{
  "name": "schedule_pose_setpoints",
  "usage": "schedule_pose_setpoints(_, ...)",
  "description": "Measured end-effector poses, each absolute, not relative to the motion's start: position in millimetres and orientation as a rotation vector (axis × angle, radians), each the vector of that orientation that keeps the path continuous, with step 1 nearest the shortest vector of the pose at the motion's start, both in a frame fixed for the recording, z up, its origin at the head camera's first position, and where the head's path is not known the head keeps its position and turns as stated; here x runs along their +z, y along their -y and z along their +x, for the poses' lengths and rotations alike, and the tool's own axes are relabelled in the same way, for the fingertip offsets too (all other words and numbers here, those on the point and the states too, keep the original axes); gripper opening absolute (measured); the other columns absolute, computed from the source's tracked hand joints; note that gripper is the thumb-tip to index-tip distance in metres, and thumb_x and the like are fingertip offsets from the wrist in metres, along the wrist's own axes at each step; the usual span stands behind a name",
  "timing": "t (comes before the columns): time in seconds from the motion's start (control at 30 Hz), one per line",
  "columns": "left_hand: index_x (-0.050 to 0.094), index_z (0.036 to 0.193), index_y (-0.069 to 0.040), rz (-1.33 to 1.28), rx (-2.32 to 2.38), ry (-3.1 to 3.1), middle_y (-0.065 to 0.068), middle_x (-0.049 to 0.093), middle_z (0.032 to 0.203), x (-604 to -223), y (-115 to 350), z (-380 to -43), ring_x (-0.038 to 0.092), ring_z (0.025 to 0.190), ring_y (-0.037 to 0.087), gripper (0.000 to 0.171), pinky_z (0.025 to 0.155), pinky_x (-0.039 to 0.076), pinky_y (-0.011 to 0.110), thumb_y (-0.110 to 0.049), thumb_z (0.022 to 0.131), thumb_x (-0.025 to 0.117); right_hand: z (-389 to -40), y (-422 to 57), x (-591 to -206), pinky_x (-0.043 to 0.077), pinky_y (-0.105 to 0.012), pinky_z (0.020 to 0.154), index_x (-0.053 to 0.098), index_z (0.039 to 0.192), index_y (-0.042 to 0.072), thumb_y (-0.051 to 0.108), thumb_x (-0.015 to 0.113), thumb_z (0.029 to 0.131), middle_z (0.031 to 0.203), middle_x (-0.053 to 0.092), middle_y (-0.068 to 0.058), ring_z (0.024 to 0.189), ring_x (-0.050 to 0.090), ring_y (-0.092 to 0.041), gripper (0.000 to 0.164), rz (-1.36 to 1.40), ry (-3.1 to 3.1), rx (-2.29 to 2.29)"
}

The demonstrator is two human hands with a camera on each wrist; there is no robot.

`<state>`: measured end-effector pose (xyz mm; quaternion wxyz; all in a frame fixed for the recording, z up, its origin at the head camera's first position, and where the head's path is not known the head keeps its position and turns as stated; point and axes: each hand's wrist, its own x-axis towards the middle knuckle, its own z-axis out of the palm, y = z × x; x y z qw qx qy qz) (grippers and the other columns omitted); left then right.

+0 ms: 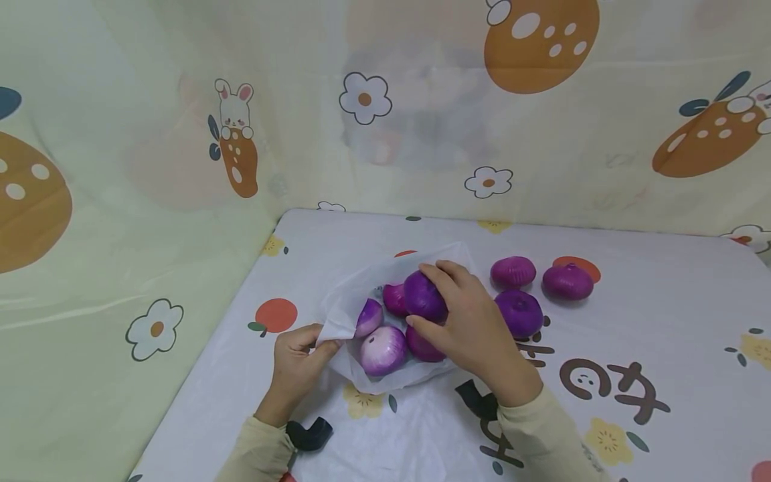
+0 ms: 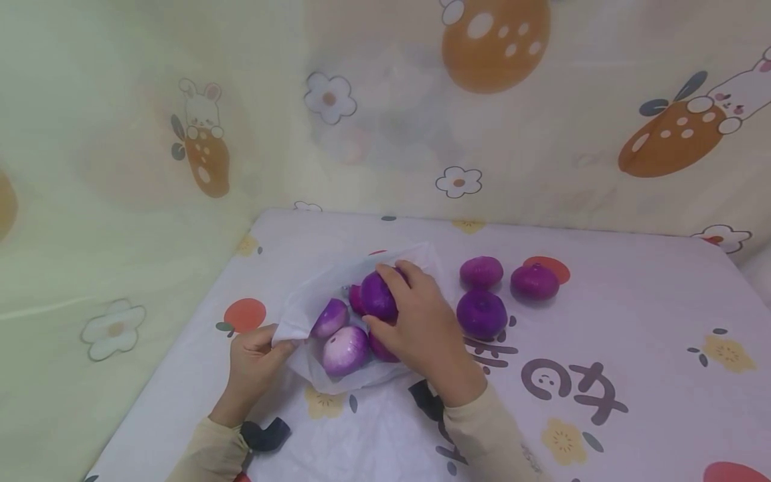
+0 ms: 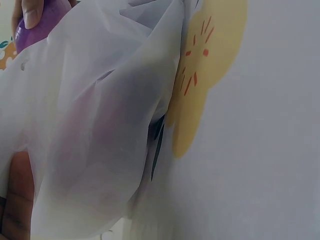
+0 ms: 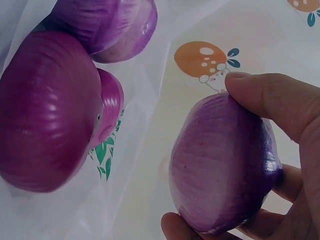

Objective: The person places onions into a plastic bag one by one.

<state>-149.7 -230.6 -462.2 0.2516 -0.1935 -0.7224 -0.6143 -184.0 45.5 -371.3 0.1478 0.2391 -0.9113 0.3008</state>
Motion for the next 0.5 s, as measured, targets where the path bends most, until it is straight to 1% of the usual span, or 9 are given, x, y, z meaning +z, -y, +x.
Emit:
schedule_pose_setpoints(0.33, 0.077, 0.086, 0.007, -0.504, -1.651, 1.978, -0.008, 0.077, 0.087, -461, 230, -149, 0.063, 0.07, 0.003, 0.014, 0.06, 0.052, 0.019, 0.018, 0.079, 0.072, -186, -37, -374, 0.056, -0.054, 0.095, 0.06, 0.143, 0.007, 0.031, 0.089, 0.079, 0.143, 0.055, -0.023, 0.123, 0.06, -0.041, 0.074, 0.714, 2.635, 0.858)
schedule_pose_setpoints(0.5, 0.077, 0.086, 0.007, -0.505, -1.653, 1.977, -0.007, 0.077, 0.088, -461, 230, -149, 0.063, 0.07, 0.003, 0.014, 0.06, 0.052, 0.019, 0.018, 0.079, 0.072, -188, -31, -377, 0.056, -0.055, 0.095, 0.061, 0.141, 0.007, 0.028, 0.089, 0.08, 0.14, 0.058, -0.023, 0.119, 0.061, -0.042, 0.07, 0.737, 2.618, 0.856)
